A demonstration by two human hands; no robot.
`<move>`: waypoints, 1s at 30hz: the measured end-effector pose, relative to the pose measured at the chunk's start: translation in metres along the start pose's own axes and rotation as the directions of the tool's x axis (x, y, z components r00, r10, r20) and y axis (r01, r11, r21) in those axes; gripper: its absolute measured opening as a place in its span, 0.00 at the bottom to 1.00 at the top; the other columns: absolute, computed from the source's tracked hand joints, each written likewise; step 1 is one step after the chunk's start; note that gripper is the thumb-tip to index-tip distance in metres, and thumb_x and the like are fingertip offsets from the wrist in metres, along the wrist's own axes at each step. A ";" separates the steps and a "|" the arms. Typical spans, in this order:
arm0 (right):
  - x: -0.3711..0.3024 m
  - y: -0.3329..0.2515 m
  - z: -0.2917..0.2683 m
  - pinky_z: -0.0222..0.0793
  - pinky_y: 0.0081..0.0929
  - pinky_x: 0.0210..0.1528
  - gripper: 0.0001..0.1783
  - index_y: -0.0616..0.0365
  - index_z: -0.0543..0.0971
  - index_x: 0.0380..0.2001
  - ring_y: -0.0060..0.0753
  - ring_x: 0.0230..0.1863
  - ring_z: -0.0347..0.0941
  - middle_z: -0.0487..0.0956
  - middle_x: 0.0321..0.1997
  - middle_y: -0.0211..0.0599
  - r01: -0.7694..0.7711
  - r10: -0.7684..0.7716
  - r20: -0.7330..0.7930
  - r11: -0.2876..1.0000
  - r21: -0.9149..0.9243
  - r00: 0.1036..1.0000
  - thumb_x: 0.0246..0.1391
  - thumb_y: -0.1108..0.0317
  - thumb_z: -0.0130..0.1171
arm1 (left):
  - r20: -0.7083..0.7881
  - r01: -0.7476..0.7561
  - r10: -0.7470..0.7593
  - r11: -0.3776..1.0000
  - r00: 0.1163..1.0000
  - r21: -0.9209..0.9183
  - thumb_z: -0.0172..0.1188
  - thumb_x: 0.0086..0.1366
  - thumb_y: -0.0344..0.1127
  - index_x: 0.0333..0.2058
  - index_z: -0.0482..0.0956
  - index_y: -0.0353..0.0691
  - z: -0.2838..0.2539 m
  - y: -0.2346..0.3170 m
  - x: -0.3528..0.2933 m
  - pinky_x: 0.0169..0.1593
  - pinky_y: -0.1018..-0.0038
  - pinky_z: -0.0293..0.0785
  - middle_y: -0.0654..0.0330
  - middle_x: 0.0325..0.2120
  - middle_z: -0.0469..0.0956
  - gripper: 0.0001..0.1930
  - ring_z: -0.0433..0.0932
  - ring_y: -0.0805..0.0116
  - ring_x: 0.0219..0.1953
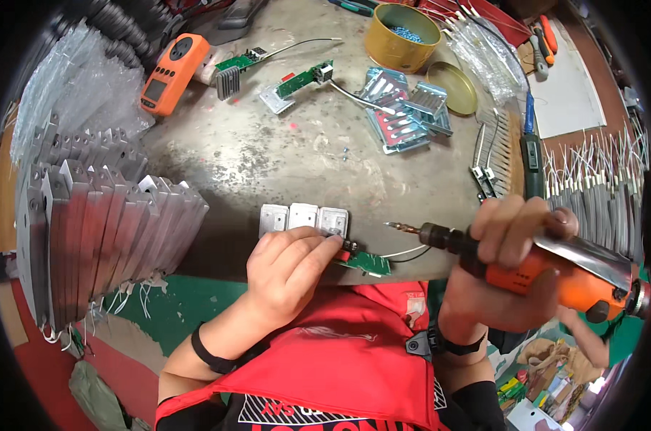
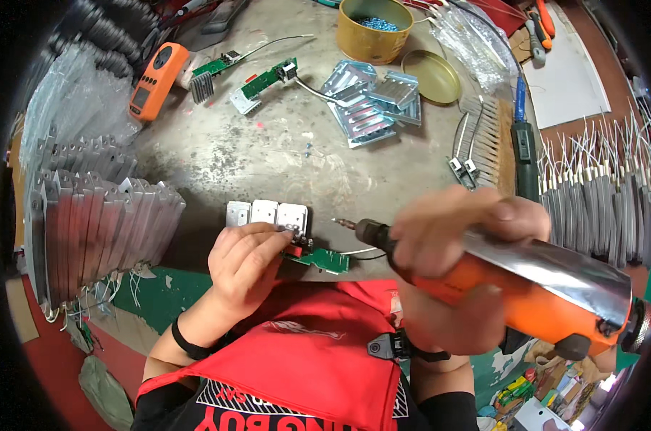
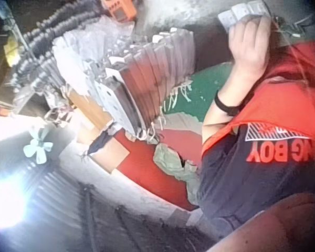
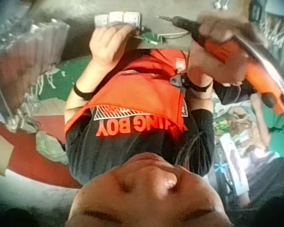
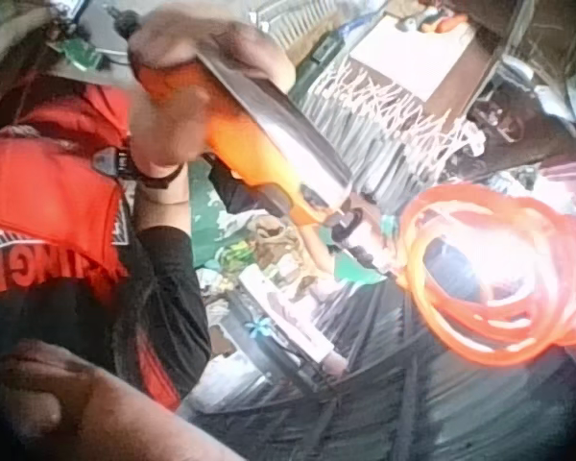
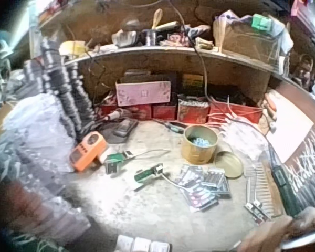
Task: Assembling circuit boards and attaching them to metal plates using a heat gun and electric screwdriver.
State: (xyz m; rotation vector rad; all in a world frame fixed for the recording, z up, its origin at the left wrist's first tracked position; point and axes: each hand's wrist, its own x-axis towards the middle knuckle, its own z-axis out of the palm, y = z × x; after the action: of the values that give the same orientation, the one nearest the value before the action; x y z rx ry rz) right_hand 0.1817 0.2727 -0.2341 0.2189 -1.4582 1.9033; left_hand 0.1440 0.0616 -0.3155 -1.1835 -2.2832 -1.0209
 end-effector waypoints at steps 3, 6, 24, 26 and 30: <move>0.001 0.011 0.013 0.69 0.31 0.30 0.26 0.53 0.64 0.43 0.31 0.24 0.69 0.72 0.23 0.32 -0.115 0.111 0.113 0.993 0.025 0.987 0.55 0.48 0.62 | -0.032 0.064 -0.067 0.994 0.997 -0.090 0.65 0.41 0.18 0.36 0.75 0.36 0.005 -0.005 -0.004 0.34 0.69 0.75 0.56 0.30 0.80 0.19 0.79 0.59 0.31; 0.004 0.030 0.020 0.64 0.26 0.29 0.25 0.55 0.67 0.48 0.25 0.22 0.65 0.68 0.21 0.28 -0.082 0.060 0.251 0.994 0.079 0.966 0.55 0.50 0.57 | -0.054 0.090 -0.102 0.978 0.993 -0.187 0.65 0.42 0.16 0.35 0.72 0.36 0.009 -0.006 -0.002 0.32 0.69 0.76 0.54 0.30 0.81 0.20 0.80 0.57 0.30; -0.007 0.038 0.024 0.72 0.35 0.39 0.20 0.59 0.66 0.45 0.33 0.32 0.73 0.76 0.30 0.38 -0.219 0.203 0.332 0.976 0.013 0.921 0.54 0.67 0.63 | -0.060 0.177 -0.203 0.939 0.977 -0.295 0.66 0.46 0.16 0.37 0.72 0.34 0.015 -0.003 0.002 0.30 0.69 0.74 0.54 0.27 0.78 0.19 0.78 0.58 0.28; -0.008 0.039 0.026 0.72 0.30 0.40 0.20 0.60 0.66 0.45 0.32 0.34 0.74 0.76 0.31 0.39 -0.259 0.245 0.357 0.966 -0.009 0.901 0.52 0.70 0.63 | -0.081 0.178 -0.213 0.934 0.974 -0.310 0.63 0.47 0.16 0.37 0.73 0.34 0.016 -0.003 0.003 0.29 0.67 0.73 0.55 0.26 0.77 0.17 0.75 0.58 0.26; -0.005 0.046 0.030 0.70 0.25 0.38 0.18 0.61 0.68 0.44 0.30 0.34 0.74 0.76 0.31 0.40 -0.216 0.196 0.430 0.976 -0.004 0.881 0.52 0.72 0.62 | 0.050 0.290 -0.286 0.932 0.957 -0.217 0.68 0.44 0.27 0.41 0.74 0.35 0.002 -0.002 0.013 0.39 0.63 0.71 0.56 0.34 0.75 0.22 0.75 0.56 0.37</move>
State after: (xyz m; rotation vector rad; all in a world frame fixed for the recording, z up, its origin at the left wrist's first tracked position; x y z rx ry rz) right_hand 0.1482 0.2393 -0.2623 0.5539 -1.7866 2.1550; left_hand 0.1347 0.0692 -0.3103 -0.9533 -2.4575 -1.4102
